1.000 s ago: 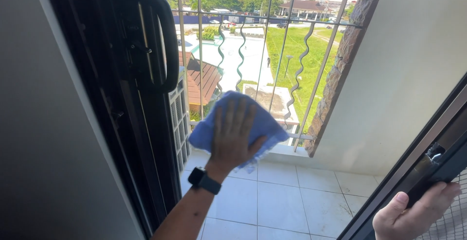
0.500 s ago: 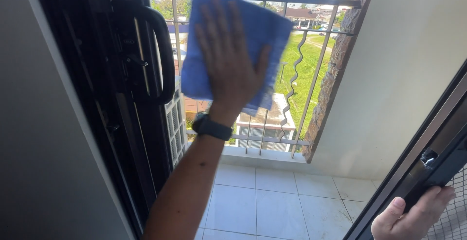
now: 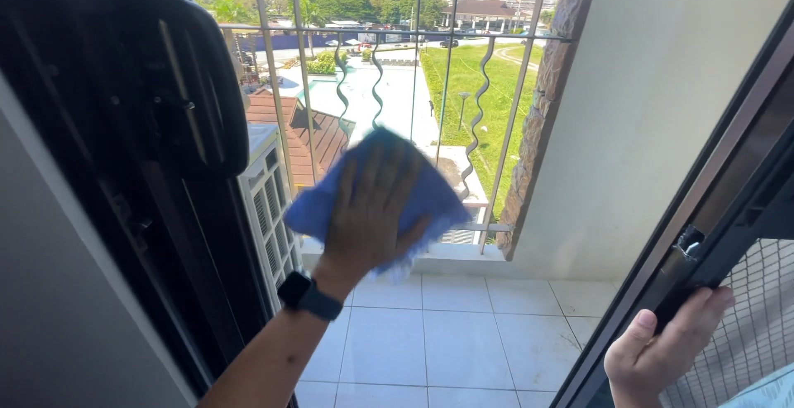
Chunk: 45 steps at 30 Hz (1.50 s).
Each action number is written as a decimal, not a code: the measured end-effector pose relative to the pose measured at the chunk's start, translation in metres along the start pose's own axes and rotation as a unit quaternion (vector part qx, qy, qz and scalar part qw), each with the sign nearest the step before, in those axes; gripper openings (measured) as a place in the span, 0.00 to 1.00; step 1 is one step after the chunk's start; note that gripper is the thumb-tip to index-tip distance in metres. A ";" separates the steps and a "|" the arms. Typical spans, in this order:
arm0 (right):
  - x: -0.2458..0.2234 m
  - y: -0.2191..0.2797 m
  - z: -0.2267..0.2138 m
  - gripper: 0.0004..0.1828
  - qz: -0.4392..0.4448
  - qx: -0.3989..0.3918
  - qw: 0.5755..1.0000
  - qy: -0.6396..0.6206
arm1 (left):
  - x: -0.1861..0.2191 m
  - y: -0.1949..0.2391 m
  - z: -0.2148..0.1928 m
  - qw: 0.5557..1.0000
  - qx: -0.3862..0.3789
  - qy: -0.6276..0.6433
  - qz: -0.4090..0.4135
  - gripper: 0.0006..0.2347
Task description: The person wipes the glass pane, the door frame, and the handle of a sliding balcony door using a cloth.
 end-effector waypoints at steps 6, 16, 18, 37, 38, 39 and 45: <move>0.004 0.000 0.000 0.32 0.011 0.009 1.000 -0.001 | 0.075 -0.151 0.000 0.998 -0.008 -0.033 -0.052 0.34; 0.007 0.001 0.000 0.33 0.031 -0.004 0.999 -0.027 | 0.260 -0.011 0.090 0.972 -0.053 -0.104 0.204 0.32; 0.010 0.002 0.001 0.33 0.029 -0.006 0.999 -0.018 | 0.253 0.052 0.103 0.958 -0.086 -0.085 0.258 0.35; 0.003 0.000 -0.003 0.32 0.024 0.007 1.000 -0.001 | 0.093 -0.135 0.008 1.000 -0.005 0.016 -0.002 0.29; 0.004 -0.002 -0.001 0.32 0.022 0.008 1.000 -0.003 | 0.107 -0.112 0.016 1.000 -0.003 0.014 -0.004 0.29; 0.004 -0.001 -0.002 0.32 0.018 0.010 1.000 -0.011 | 0.131 -0.084 0.028 0.998 -0.033 0.000 0.055 0.29; 0.008 0.002 -0.002 0.33 0.034 0.004 0.999 0.002 | 0.123 0.094 0.065 0.962 -0.141 0.113 0.204 0.27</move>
Point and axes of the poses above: each hand's wrist, its own y-axis away from the middle knuckle, its own z-axis out of the palm, x = y × z, the point moved 7 cm from there along -y, towards the middle knuckle, and after that the axes turned 13 degrees about -z, right-handed, at the moved point
